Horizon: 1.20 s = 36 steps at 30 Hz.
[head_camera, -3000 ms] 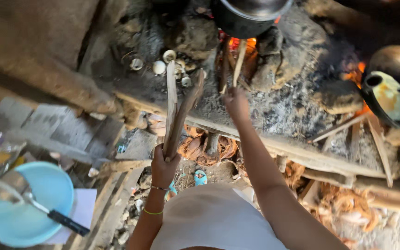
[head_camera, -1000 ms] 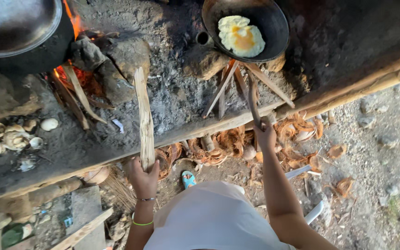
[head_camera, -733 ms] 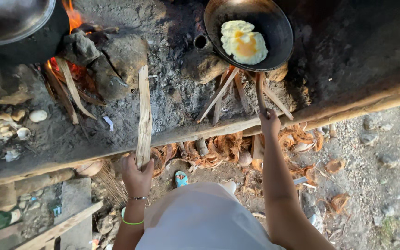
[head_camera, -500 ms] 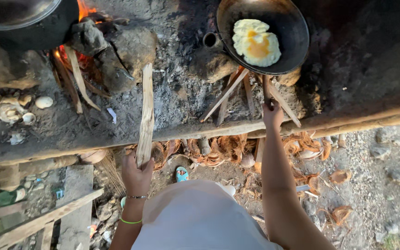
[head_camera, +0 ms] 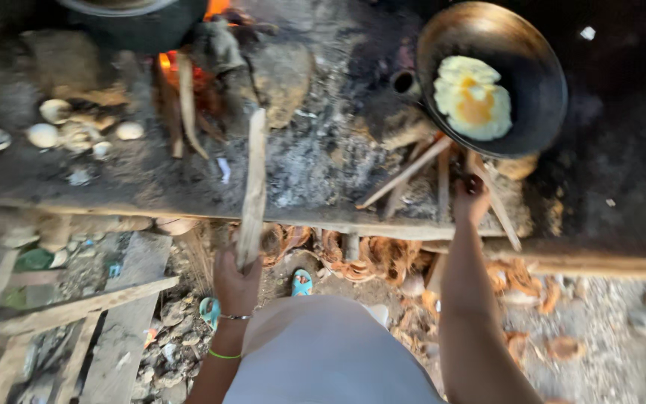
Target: The person pours an egg mixture from a bowl into a pan on a wood-fired stone stove, manages the fire by adjusting wood sticks, and uses a spatula to flip and cook the egg.
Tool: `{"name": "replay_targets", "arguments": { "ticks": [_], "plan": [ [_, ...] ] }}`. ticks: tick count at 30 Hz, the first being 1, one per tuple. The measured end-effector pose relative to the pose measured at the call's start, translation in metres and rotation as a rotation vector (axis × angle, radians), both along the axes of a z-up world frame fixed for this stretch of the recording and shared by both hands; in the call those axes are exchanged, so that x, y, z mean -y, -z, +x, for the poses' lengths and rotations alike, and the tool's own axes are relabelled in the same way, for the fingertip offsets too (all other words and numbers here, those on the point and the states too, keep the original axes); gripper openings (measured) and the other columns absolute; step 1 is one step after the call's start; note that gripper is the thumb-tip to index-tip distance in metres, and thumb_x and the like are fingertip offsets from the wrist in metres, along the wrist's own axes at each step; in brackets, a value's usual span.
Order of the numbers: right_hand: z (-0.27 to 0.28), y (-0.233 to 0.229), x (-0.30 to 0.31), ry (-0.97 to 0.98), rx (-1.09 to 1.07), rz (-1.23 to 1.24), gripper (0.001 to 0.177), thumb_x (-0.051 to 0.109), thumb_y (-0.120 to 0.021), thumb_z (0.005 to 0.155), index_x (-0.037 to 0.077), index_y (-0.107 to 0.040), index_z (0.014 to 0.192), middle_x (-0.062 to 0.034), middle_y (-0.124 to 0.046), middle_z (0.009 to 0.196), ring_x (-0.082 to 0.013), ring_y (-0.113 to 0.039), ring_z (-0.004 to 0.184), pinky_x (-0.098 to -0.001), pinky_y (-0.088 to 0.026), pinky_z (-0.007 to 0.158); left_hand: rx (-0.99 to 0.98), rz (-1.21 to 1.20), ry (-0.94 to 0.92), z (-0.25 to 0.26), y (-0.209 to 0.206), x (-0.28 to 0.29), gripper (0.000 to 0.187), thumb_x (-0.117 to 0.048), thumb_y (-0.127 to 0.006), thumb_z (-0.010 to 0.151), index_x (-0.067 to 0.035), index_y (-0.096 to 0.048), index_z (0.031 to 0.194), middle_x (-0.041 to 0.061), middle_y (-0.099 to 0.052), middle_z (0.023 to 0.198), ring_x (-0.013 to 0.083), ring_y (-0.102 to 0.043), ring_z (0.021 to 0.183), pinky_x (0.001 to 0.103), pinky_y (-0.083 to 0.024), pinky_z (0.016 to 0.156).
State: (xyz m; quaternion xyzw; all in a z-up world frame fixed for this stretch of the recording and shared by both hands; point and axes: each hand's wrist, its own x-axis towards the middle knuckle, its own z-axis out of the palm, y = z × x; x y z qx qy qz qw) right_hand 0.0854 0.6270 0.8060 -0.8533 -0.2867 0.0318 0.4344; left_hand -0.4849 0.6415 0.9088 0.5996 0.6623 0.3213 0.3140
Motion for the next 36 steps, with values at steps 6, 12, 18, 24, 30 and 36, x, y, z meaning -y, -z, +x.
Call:
{"name": "replay_targets", "arguments": {
  "ticks": [6,12,18,24,30,36],
  "plan": [
    [-0.014,-0.018,-0.005,-0.025,0.316,-0.178,0.032,0.025,-0.081,0.094,0.009,-0.074,0.121,-0.0179,-0.07,0.1,-0.0373,-0.063,0.097,-0.0471,-0.051,0.083,0.047,0.105,-0.019,0.004,0.017,0.002,0.041,-0.019,-0.084,0.083,0.001,-0.063,0.113,0.011,-0.06,0.096,0.0197,-0.062,0.074,0.034,-0.054,0.062],
    [-0.052,-0.022,-0.001,0.177,0.443,0.016,0.038,0.013,-0.085,0.091,-0.002,-0.068,0.121,-0.0167,-0.062,0.111,-0.034,-0.063,0.1,-0.0438,-0.052,0.086,0.285,-0.01,-0.225,-0.01,0.02,-0.001,0.053,-0.014,-0.081,0.083,0.007,-0.054,0.125,0.014,-0.06,0.096,0.0209,-0.06,0.074,0.036,-0.053,0.063],
    [-0.12,-0.027,0.01,0.013,0.277,0.176,0.034,0.003,-0.073,0.101,-0.006,-0.058,0.13,-0.0189,-0.05,0.136,-0.0264,-0.064,0.117,-0.0364,-0.055,0.1,0.162,0.176,-0.211,-0.065,0.045,-0.062,0.061,-0.018,-0.08,0.082,0.007,-0.052,0.131,0.02,-0.061,0.116,0.0251,-0.068,0.095,0.036,-0.059,0.075],
    [-0.184,-0.048,0.029,0.079,0.277,0.082,0.025,0.003,-0.068,0.107,-0.002,-0.066,0.131,-0.0169,-0.049,0.135,-0.0262,-0.06,0.117,-0.0386,-0.056,0.105,-0.066,0.31,-0.138,-0.094,0.055,-0.144,0.061,-0.022,-0.083,0.084,0.005,-0.055,0.131,0.024,-0.06,0.12,0.0406,-0.061,0.111,0.047,-0.054,0.094],
    [-0.22,-0.039,0.054,0.11,0.338,-0.066,0.022,0.006,-0.073,0.103,0.001,-0.07,0.125,-0.0125,-0.052,0.127,-0.0223,-0.057,0.104,-0.039,-0.051,0.096,-0.087,0.23,-0.092,-0.078,0.063,-0.197,0.066,-0.026,-0.08,0.089,0.007,-0.049,0.138,0.027,-0.054,0.131,0.0413,-0.053,0.122,0.049,-0.049,0.1],
    [-0.252,-0.046,0.06,0.088,0.284,-0.2,0.029,0.009,-0.073,0.102,0.005,-0.072,0.131,-0.0098,-0.053,0.119,-0.0243,-0.055,0.098,-0.0386,-0.051,0.089,0.012,0.165,-0.132,-0.041,0.071,-0.223,0.062,-0.025,-0.071,0.096,0.005,-0.043,0.143,0.023,-0.052,0.13,0.0356,-0.056,0.121,0.046,-0.051,0.106]
  ]
}}
